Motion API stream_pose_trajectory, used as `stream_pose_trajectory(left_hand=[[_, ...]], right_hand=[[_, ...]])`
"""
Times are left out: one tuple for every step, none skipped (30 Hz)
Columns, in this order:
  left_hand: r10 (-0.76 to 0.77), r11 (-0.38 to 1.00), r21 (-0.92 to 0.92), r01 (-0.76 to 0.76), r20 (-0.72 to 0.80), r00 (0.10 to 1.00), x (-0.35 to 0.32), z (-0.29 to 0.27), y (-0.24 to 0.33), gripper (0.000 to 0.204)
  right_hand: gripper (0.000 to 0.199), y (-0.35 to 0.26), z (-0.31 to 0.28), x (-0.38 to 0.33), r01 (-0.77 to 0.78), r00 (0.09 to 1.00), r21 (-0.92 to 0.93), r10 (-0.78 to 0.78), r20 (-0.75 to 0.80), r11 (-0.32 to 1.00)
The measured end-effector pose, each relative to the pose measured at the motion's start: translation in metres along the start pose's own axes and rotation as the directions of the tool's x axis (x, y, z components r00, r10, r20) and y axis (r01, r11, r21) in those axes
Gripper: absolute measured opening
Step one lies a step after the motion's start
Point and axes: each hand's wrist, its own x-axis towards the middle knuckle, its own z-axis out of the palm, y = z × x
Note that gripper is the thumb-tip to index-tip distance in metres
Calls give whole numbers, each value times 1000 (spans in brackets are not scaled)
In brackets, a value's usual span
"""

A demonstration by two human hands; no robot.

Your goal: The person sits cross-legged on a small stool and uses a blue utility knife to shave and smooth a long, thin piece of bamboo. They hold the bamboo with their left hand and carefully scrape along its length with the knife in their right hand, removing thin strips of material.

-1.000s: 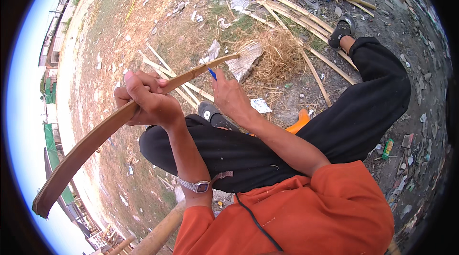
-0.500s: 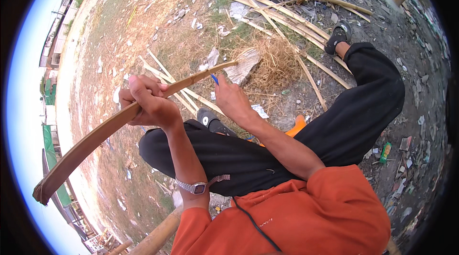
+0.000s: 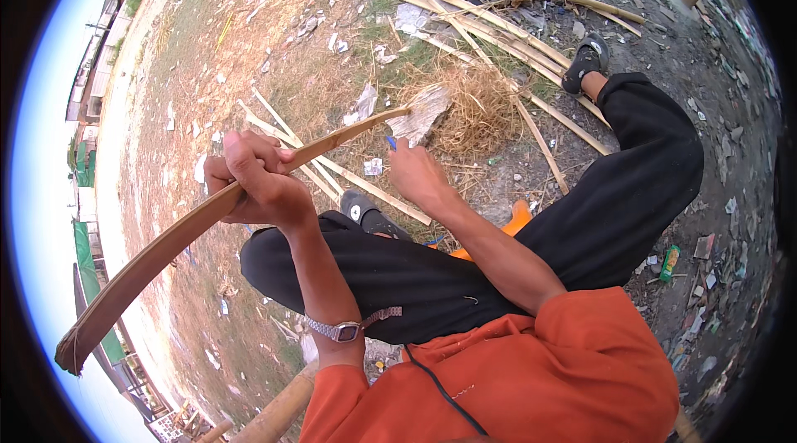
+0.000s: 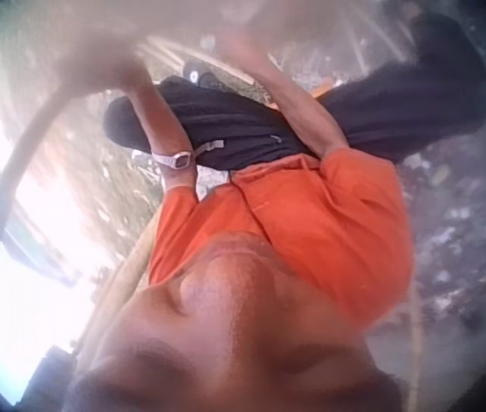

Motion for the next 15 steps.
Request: stream_pose_trajectory(left_hand=[[-3,1000,7,3,-22,1000,3,-3,-3,37],[-6,1000,13,6,-44,999,6,-5,-5,37],[-8,1000,25,10,-70,998,7,-8,-6,37],[-16,998,55,21,-97,995,9,-11,-6,38],[-14,996,87,26,-132,991,9,-12,-5,38],[-12,993,110,31,-165,986,8,-9,-4,38],[-9,990,133,36,-198,980,7,-7,-3,38],[-3,989,141,31,-198,980,6,-6,-2,38],[1,990,141,27,-195,981,5,-2,-1,38],[6,990,139,21,-188,982,3,2,-1,38],[5,993,113,12,-150,989,1,5,-1,38],[11,996,94,0,-115,993,0,5,0,38],[16,997,73,-10,-78,997,-1,5,1,38],[20,998,59,-17,-57,998,0,4,1,38],[25,999,45,-24,-36,999,1,2,0,38]], right_hand=[[25,-1,-6,-2,18,1000,-24,-17,2,1000],[25,-1,-12,-1,35,999,-47,-35,4,998],[25,-3,-17,-3,55,998,-72,-55,12,996],[25,-12,-25,-6,67,998,-53,-67,-1,996],[25,-22,-35,-11,78,997,-34,-79,-15,996],[25,-28,-44,-14,87,995,-18,-88,-38,996],[25,-33,-45,-17,139,989,51,-136,-57,989],[25,-39,-43,-20,190,980,119,-181,-79,975],[26,-43,-42,-21,238,969,184,-220,-111,954],[24,-41,-31,-19,266,960,215,-239,-145,940],[23,-33,-13,-12,294,950,244,-255,-180,924],[22,-32,-4,-10,326,938,275,-275,-210,904],[21,-26,-1,-7,281,951,233,-237,-199,931],[20,-18,1,-3,233,962,189,-198,-189,954],[19,-21,-4,-4,185,970,145,-158,-182,972]])
